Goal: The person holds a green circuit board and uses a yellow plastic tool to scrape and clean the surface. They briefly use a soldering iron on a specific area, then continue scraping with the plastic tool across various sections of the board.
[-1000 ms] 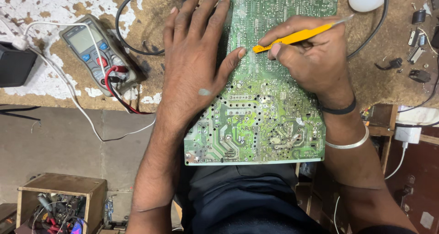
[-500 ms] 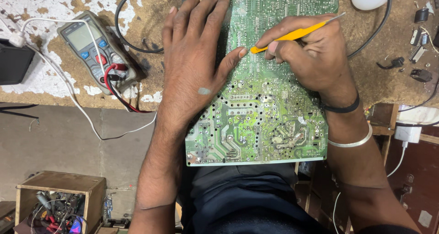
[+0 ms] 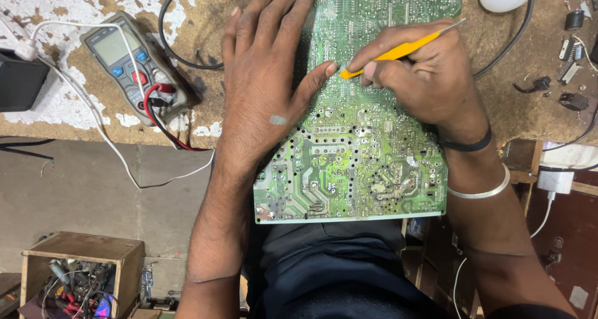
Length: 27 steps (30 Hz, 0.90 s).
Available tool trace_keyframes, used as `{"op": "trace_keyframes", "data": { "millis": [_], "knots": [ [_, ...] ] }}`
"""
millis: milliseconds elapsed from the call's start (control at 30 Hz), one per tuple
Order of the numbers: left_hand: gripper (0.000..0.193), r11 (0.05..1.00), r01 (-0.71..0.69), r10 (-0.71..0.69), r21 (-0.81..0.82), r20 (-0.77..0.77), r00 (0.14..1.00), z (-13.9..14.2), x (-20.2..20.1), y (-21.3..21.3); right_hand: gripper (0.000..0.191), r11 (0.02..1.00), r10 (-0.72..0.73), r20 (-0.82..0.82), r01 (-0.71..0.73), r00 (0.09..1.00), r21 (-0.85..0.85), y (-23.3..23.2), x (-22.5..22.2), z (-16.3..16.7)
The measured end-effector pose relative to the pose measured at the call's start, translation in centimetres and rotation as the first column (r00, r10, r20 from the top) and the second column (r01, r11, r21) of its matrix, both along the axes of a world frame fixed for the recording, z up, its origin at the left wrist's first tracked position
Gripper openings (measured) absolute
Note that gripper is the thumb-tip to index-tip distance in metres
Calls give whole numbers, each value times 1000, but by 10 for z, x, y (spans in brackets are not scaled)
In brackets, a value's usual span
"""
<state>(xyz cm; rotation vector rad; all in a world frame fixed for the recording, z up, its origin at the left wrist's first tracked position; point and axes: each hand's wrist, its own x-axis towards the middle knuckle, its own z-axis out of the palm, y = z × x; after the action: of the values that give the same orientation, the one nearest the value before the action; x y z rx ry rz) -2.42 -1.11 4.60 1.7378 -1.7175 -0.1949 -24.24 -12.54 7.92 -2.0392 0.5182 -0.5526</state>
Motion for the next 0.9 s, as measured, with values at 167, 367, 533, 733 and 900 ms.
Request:
{"op": "trace_keyframes", "data": {
  "millis": [167,367,533,733,900],
  "knots": [
    [80,1000,-2,2,13,-12,1000,0,1,1,14,998,9,21,-10,1000,55,-1,1,1],
    [80,1000,0,0,13,-28,1000,-1,0,0,14,996,-33,48,29,998,86,0,0,-1],
    [80,1000,2,0,27,-46,999,0,1,1,14,997,-20,35,17,999,80,0,1,-1],
    [80,999,0,2,33,-49,999,2,1,1,16,996,-48,3,48,999,81,0,2,1],
    [80,1000,-2,3,30,-57,998,1,1,2,15,1000,5,-15,-5,1000,22,-1,2,0]
  ]
}}
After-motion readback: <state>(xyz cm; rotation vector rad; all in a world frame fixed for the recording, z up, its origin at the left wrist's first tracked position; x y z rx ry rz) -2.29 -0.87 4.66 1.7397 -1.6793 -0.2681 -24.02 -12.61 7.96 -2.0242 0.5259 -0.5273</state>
